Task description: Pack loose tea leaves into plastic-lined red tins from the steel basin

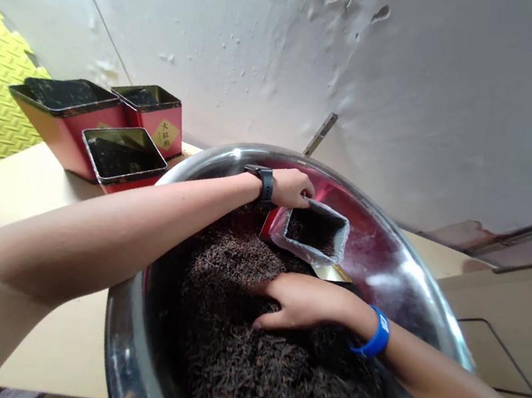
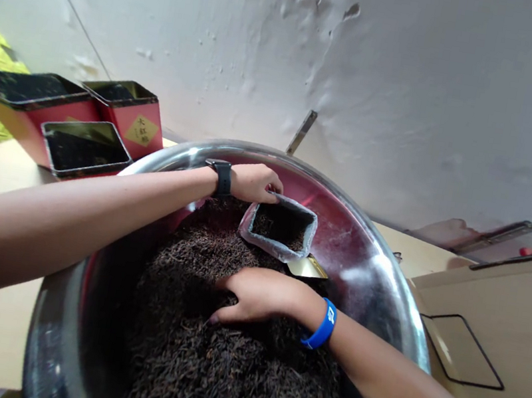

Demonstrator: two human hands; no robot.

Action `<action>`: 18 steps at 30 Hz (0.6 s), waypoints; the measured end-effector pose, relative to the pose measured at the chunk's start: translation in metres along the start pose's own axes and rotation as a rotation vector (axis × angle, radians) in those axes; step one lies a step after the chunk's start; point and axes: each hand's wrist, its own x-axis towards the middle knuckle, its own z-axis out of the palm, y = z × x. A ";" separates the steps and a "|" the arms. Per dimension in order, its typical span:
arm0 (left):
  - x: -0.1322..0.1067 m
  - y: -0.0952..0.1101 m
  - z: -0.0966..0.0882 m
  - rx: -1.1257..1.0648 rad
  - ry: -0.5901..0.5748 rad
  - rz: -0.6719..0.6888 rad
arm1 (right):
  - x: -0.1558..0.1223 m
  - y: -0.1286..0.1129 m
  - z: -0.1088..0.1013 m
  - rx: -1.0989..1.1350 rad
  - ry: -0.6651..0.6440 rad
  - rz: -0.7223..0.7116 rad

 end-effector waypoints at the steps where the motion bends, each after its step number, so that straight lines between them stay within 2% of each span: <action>1: 0.000 0.000 0.000 0.002 -0.001 0.001 | -0.001 -0.002 -0.002 -0.032 0.017 0.004; 3: 0.000 0.001 -0.001 0.006 -0.008 -0.007 | -0.006 -0.007 -0.009 -0.080 0.094 0.041; 5: 0.000 0.002 -0.001 0.010 -0.015 -0.021 | -0.014 -0.011 -0.018 -0.076 0.232 0.098; 8: 0.000 0.004 -0.001 -0.001 -0.013 -0.022 | -0.027 -0.007 -0.033 -0.048 0.538 0.188; 10: 0.001 0.003 0.000 -0.013 -0.001 -0.011 | -0.034 0.005 -0.040 -0.085 0.774 0.279; 12: 0.001 0.002 0.001 -0.018 0.009 -0.006 | -0.036 0.022 -0.043 -0.137 0.941 0.370; 15: 0.003 0.000 0.002 0.000 0.017 -0.007 | -0.037 0.039 -0.042 -0.173 1.037 0.395; 18: 0.003 0.000 0.001 0.005 0.022 -0.005 | -0.036 0.031 -0.039 -0.139 1.134 0.296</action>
